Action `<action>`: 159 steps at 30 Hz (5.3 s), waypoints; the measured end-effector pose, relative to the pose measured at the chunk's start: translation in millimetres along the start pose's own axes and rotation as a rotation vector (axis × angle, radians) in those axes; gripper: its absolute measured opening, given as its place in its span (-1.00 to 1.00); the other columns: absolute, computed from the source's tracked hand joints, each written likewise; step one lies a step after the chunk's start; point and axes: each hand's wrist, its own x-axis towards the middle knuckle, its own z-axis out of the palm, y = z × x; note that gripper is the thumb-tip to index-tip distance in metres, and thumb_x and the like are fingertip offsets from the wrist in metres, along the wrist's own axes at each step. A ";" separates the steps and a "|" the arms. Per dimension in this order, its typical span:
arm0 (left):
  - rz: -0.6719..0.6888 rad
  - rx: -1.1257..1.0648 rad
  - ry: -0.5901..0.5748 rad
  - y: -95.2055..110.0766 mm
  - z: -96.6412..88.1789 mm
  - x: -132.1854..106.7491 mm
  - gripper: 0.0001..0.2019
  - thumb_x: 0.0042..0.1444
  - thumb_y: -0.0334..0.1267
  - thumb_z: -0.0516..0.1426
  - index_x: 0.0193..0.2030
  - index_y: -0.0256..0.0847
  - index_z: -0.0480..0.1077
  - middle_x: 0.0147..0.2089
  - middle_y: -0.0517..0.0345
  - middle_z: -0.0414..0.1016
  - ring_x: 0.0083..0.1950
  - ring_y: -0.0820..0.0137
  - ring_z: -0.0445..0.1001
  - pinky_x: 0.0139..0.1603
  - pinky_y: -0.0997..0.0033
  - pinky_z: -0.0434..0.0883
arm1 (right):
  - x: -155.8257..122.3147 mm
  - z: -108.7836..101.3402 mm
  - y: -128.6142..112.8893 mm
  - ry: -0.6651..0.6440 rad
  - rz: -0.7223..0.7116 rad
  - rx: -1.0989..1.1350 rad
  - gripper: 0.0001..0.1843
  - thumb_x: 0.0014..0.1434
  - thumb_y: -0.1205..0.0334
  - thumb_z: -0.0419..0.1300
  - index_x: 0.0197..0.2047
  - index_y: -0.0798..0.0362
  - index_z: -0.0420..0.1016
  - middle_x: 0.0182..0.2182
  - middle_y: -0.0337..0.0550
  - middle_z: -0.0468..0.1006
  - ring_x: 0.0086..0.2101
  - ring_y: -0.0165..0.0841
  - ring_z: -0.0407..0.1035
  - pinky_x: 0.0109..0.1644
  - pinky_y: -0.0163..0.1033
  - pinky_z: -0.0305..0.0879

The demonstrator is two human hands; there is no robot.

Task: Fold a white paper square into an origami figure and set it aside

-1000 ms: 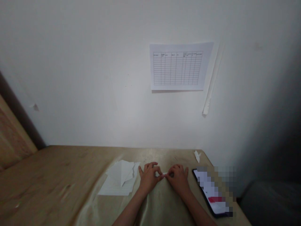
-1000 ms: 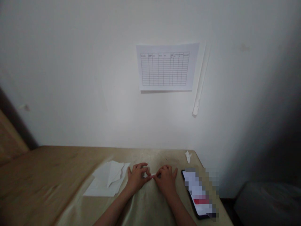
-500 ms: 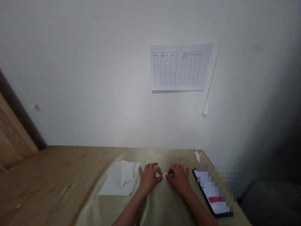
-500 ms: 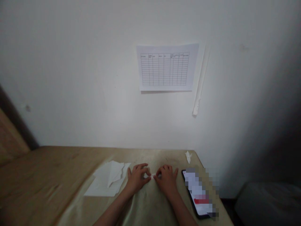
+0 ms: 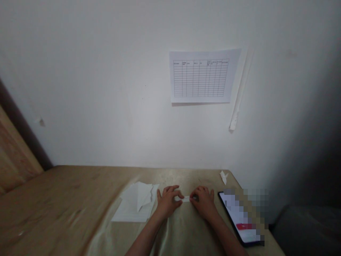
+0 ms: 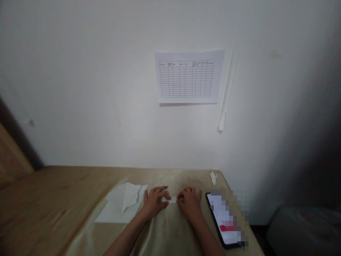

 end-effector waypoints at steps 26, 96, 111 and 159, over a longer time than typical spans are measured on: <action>0.001 0.017 0.152 7.9 13.0 0.3 -0.91 0.10 -0.09 0.26 -0.24 0.11 0.53 0.26 0.30 0.41 0.34 0.09 0.20 0.31 -0.55 -0.28 | -0.1 9.3 -0.8 0.076 -0.009 -0.012 -0.90 0.18 0.13 0.20 -0.23 -0.11 0.50 -0.09 -0.19 0.52 0.10 -0.13 0.25 0.33 0.32 -0.31; 0.275 0.043 0.205 6.1 0.4 -6.5 -0.85 0.06 -0.27 0.32 -0.25 0.14 0.60 0.16 0.23 0.51 0.26 0.14 0.32 0.38 -0.45 -0.41 | -5.6 1.0 1.8 0.123 -0.373 0.015 -0.82 0.21 0.35 0.15 -0.24 -0.08 0.56 -0.22 -0.23 0.58 -0.04 -0.28 0.37 0.41 0.16 -0.33; 0.160 -0.080 0.351 0.5 5.6 -0.2 -0.60 0.07 -0.21 0.29 0.09 0.03 0.46 0.19 0.10 0.48 0.26 0.14 0.34 0.42 -0.28 -0.11 | -1.6 -0.8 5.6 0.179 -0.254 0.230 -0.88 0.16 0.26 0.16 -0.29 -0.01 0.53 -0.23 -0.17 0.59 -0.10 -0.26 0.41 0.37 0.16 -0.18; 0.121 -0.164 0.320 8.4 11.0 -2.0 -0.87 0.05 -0.31 0.26 -0.28 0.05 0.57 0.19 0.19 0.47 0.28 0.10 0.29 0.37 -0.34 -0.10 | 3.0 16.6 8.5 0.204 -0.226 0.584 -0.83 0.10 0.13 0.20 -0.34 0.04 0.54 -0.26 -0.10 0.57 -0.16 -0.23 0.41 0.04 -0.15 0.32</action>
